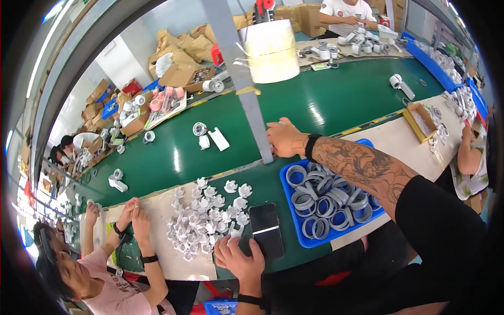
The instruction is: The recorder assembles small white plastic components by fitting different parts together on a factory workbench.
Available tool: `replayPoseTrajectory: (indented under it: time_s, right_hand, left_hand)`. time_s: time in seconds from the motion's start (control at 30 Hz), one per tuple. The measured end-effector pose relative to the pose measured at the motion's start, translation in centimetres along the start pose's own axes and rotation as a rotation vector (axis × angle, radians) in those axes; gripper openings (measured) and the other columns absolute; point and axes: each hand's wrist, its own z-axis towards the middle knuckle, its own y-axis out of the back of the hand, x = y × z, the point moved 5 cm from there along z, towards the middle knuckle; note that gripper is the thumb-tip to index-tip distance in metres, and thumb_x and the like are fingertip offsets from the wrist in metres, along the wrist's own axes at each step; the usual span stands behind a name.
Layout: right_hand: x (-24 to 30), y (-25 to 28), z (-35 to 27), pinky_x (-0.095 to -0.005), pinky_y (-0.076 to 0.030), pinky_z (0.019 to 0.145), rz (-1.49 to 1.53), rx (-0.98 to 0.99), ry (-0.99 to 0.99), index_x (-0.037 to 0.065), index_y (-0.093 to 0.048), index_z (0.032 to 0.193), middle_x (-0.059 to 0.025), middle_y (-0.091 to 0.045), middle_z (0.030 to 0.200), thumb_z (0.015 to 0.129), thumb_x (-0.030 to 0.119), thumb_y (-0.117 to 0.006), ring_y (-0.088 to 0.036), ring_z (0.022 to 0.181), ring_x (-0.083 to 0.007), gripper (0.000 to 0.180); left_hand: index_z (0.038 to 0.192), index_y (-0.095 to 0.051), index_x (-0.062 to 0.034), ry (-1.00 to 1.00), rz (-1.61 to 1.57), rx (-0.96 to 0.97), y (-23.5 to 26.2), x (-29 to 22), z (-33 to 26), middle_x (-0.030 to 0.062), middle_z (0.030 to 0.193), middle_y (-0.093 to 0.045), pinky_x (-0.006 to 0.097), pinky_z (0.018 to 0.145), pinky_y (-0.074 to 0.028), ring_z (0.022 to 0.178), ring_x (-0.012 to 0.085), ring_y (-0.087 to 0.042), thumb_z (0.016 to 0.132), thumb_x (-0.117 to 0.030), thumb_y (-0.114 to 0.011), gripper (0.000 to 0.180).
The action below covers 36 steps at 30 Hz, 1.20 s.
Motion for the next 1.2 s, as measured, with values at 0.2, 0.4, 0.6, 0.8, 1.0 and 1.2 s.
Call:
replayPoseTrajectory:
  time_s: [0.2,0.4,0.6,0.8,1.0,1.2]
  right_hand:
    - [-0.7,5.0,-4.0,-0.0624,-0.043,0.113,0.223,-0.282,0.066,0.015,-0.076,0.112,-0.0087,-0.078,0.108,0.094,0.03,-0.081,-0.071,0.121,-0.0333,0.024]
    - [-3.9,14.2,-22.4,-0.0368,-0.057,0.076,0.786,0.008,-0.059,0.004,-0.072,0.117,-0.0062,-0.072,0.093,0.103,0.029,-0.084,-0.068,0.087,-0.0166,0.031]
    - [-4.4,11.3,-58.1,-0.042,-0.062,0.078,2.002,0.165,-0.67,-0.007,-0.079,0.112,-0.026,-0.081,0.104,0.088,0.007,-0.085,-0.082,0.094,-0.0412,0.028]
    - [-1.7,-9.6,-83.6,-0.0485,-0.064,0.073,1.968,-0.226,-1.615,-0.002,-0.076,0.111,-0.0166,-0.077,0.096,0.1,0.007,-0.07,-0.078,0.081,-0.0324,0.015]
    - [1.6,-10.8,-79.0,-0.0361,-0.048,0.056,1.321,-0.593,-1.974,0.009,-0.063,0.11,-0.0026,-0.064,0.087,0.104,0.012,-0.068,-0.061,0.062,-0.0184,0.008]
    - [-3.4,4.1,-64.2,-0.0371,-0.049,0.063,0.477,-0.651,-0.774,0.003,-0.063,0.096,-0.0112,-0.065,0.085,0.099,0.005,-0.072,-0.064,0.075,-0.023,0.01]
  left_hand:
    - [0.113,-0.069,-0.008,-0.004,-0.015,0.003,0.5,-0.1,-0.4,0.0148,0.138,-0.065,0.062,0.116,-0.031,0.143,0.0433,-0.051,0.09,-0.025,-0.081,0.032]
    - [0.111,-0.07,-0.0074,0.033,-0.001,-0.067,0.8,1.0,-1.9,0.0121,0.14,-0.066,0.061,0.117,-0.03,0.145,0.0424,-0.05,0.091,-0.023,-0.081,0.028]
    - [0.102,-0.071,-0.0095,0.035,-0.037,-0.086,0.9,0.3,-2.2,0.0099,0.136,-0.066,0.061,0.118,-0.03,0.144,0.0409,-0.05,0.087,-0.017,-0.084,0.021]
    - [0.101,-0.072,-0.0106,0.052,-0.047,-0.058,0.8,-0.2,-2.9,0.009,0.134,-0.066,0.062,0.117,-0.031,0.142,0.04,-0.051,0.086,-0.017,-0.084,0.02]
    - [0.103,-0.073,-0.0122,0.055,0.002,-0.131,2.3,-1.2,-3.8,0.0099,0.132,-0.067,0.064,0.115,-0.034,0.14,0.0426,-0.052,0.087,-0.02,-0.084,0.021]
    - [0.1,-0.071,-0.0111,0.032,-0.037,-0.16,1.8,-2.9,-3.7,0.0094,0.12,-0.07,0.058,0.112,-0.038,0.131,0.0388,-0.056,0.087,-0.017,-0.081,0.017]
